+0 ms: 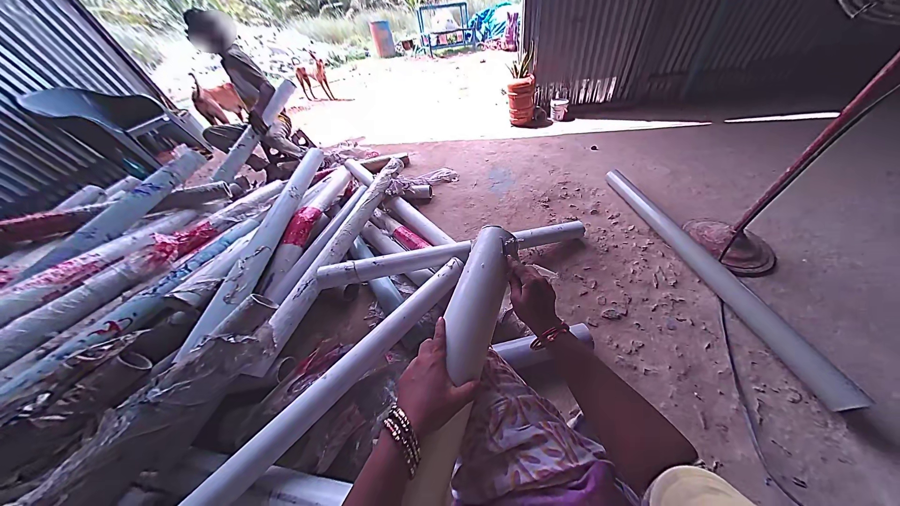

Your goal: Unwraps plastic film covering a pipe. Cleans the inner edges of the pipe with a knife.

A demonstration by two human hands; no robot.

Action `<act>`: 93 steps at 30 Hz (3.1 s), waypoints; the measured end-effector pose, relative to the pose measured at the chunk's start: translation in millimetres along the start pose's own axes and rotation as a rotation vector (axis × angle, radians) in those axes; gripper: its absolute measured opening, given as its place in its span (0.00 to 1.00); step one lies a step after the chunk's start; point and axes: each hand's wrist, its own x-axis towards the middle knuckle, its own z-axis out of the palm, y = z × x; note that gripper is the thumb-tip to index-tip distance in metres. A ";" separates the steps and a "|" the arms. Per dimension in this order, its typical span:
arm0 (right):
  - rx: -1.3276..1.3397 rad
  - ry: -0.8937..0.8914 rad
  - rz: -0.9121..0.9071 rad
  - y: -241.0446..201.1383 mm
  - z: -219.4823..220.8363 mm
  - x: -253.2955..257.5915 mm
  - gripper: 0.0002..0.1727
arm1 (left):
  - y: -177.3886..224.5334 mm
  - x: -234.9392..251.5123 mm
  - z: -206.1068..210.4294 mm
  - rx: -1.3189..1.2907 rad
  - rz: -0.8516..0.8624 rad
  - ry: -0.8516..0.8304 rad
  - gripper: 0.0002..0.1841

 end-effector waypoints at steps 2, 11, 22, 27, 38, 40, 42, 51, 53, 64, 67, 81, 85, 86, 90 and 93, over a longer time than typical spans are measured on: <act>0.050 -0.019 0.091 6.0 -1.3 7.8 0.22 | 1.0 -1.4 1.4 0.018 -0.002 -0.004 0.68; 0.416 0.251 -0.181 16.5 0.0 -7.0 0.21 | -0.3 -3.0 3.9 -0.085 -0.002 0.021 0.69; 0.102 0.149 -0.088 8.1 4.7 -5.7 0.21 | 6.0 -1.1 4.0 0.004 -0.004 0.004 0.68; 0.137 0.177 -0.032 -1.3 12.4 -3.5 0.21 | 7.2 -0.9 5.1 0.024 -0.018 0.029 0.68; 0.465 0.170 -0.084 7.3 6.4 -12.5 0.20 | 3.5 -5.4 7.5 -0.037 -0.029 0.022 0.69; 0.242 0.163 -0.141 4.2 5.6 -13.6 0.20 | 5.3 -4.5 5.9 -0.034 -0.029 0.025 0.69; 0.135 0.116 -0.070 3.9 1.2 -8.8 0.21 | 7.1 -3.6 5.6 -0.016 -0.026 0.024 0.68; 0.431 0.203 0.065 11.3 11.6 2.4 0.18 | 13.1 -3.7 8.2 0.046 -0.033 0.048 0.68; 0.826 0.229 0.226 7.6 11.0 3.8 0.15 | 11.8 -5.7 7.8 0.028 -0.025 0.042 0.68; 0.109 0.073 -0.004 0.6 -10.0 1.1 0.21 | 12.4 -6.1 12.1 0.055 -0.007 0.064 0.68; 0.073 0.071 0.022 1.9 -10.6 9.1 0.21 | 12.9 -5.2 12.0 0.072 -0.004 0.071 0.67; 0.521 0.231 0.149 -4.9 1.6 2.1 0.21 | 10.6 -9.5 10.2 0.032 -0.021 0.044 0.68; -0.008 0.052 -0.014 -13.0 -9.7 3.2 0.23 | 11.5 -8.4 9.4 0.027 -0.023 0.047 0.68; -0.069 -0.004 0.015 -16.1 -14.5 6.3 0.24 | 11.4 -7.5 9.5 0.030 -0.020 0.050 0.68; -0.145 -0.173 0.202 -13.2 -30.0 28.4 0.25 | 12.0 -6.4 10.8 0.055 -0.017 0.061 0.68; 0.146 -0.172 0.359 33.9 -17.0 39.2 0.21 | 13.3 -9.1 14.0 0.058 -0.011 0.052 0.67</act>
